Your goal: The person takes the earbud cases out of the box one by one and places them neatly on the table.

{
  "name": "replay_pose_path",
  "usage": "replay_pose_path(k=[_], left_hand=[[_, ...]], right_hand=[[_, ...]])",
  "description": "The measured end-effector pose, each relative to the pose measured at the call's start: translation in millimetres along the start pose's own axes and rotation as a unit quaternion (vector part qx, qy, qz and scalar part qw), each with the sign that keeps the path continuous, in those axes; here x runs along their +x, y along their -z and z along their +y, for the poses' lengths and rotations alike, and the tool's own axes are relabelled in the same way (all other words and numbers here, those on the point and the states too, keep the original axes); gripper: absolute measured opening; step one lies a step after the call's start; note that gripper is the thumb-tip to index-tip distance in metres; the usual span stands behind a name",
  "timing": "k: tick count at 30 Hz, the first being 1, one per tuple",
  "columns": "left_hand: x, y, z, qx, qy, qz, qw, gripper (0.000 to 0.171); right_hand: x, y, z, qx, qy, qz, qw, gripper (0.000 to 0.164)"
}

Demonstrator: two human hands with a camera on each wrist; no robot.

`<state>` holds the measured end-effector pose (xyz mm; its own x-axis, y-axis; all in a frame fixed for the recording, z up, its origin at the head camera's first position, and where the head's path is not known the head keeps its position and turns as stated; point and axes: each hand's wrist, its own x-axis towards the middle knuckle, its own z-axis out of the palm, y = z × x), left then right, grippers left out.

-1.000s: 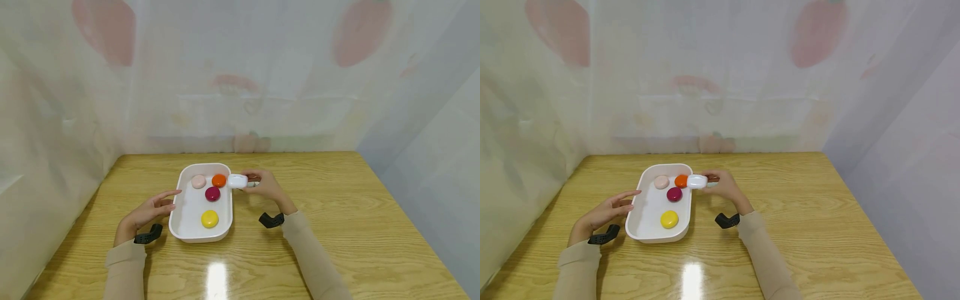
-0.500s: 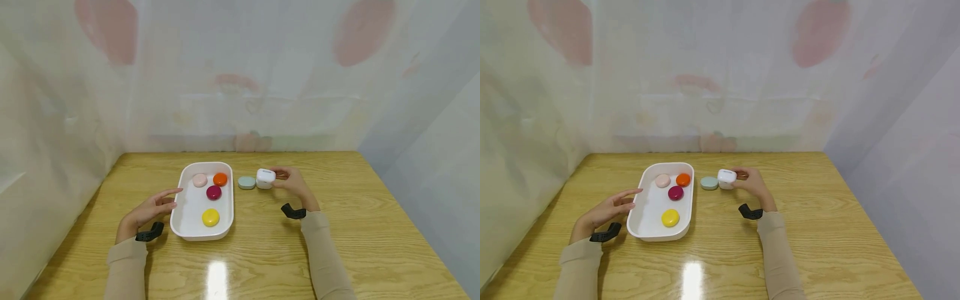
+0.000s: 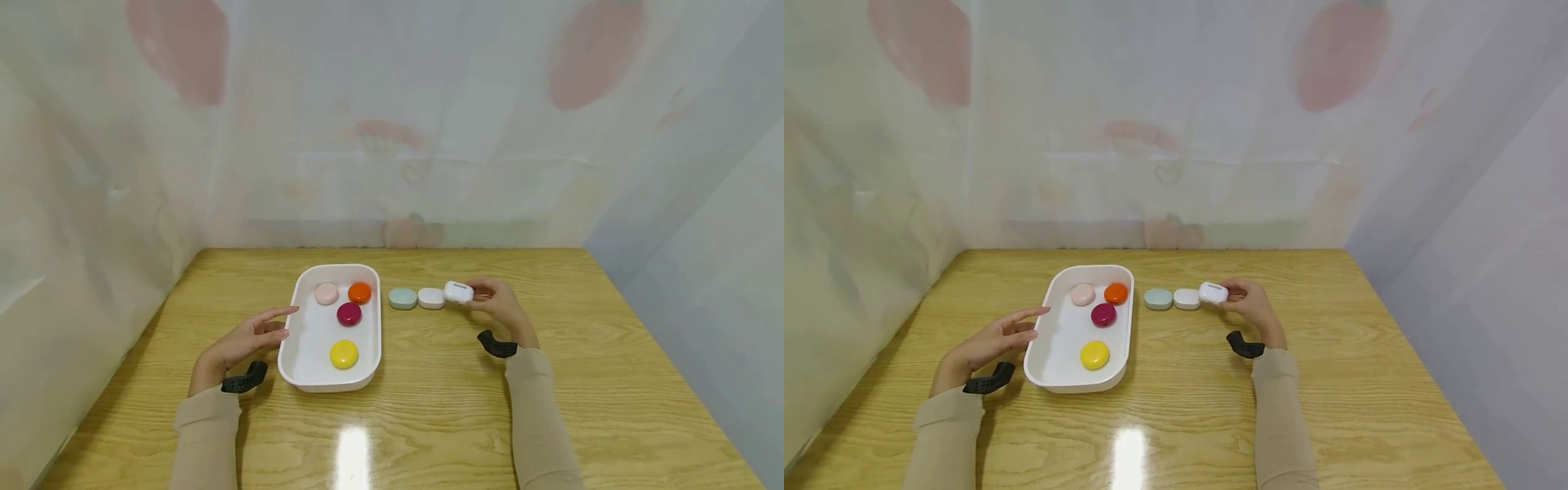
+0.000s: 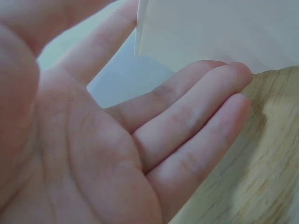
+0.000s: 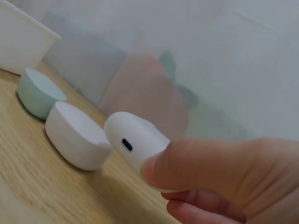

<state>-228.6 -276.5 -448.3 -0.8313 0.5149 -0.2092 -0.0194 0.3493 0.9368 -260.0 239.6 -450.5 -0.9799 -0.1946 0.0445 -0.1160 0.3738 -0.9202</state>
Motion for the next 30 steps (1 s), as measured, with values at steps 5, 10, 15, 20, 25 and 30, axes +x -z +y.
replay_pose_path(k=[5, 10, 15, 20, 25, 30], left_hand=[[0.1, -0.2, -1.3, 0.0, 0.001, 0.002, 1.0, 0.061], [-0.8, 0.0, -0.6, 0.007, 0.004, 0.007, 0.9999, 0.061], [-1.2, 0.8, -0.8, 0.005, 0.002, 0.004, 1.0, 0.06], [-0.8, 1.5, -2.8, -0.003, -0.007, -0.006, 1.0, 0.059], [-0.2, 2.1, -4.3, -0.005, -0.007, -0.006, 0.9999, 0.059], [1.7, 2.3, -4.6, -0.002, 0.0, -0.001, 1.0, 0.06]], right_hand=[[-1.0, 3.2, 10.9, -0.009, -0.004, 0.004, 1.0, 0.047], [0.5, 1.5, 14.3, -0.025, -0.011, 0.004, 1.0, 0.048], [1.3, 0.0, 13.1, -0.049, -0.018, 0.002, 0.999, 0.047], [1.1, -0.6, 14.4, -0.054, -0.021, -0.006, 0.998, 0.047], [1.5, -1.1, 15.9, -0.055, -0.019, -0.025, 0.998, 0.045], [1.3, 0.1, 15.0, -0.074, -0.008, -0.042, 0.996, 0.046]])
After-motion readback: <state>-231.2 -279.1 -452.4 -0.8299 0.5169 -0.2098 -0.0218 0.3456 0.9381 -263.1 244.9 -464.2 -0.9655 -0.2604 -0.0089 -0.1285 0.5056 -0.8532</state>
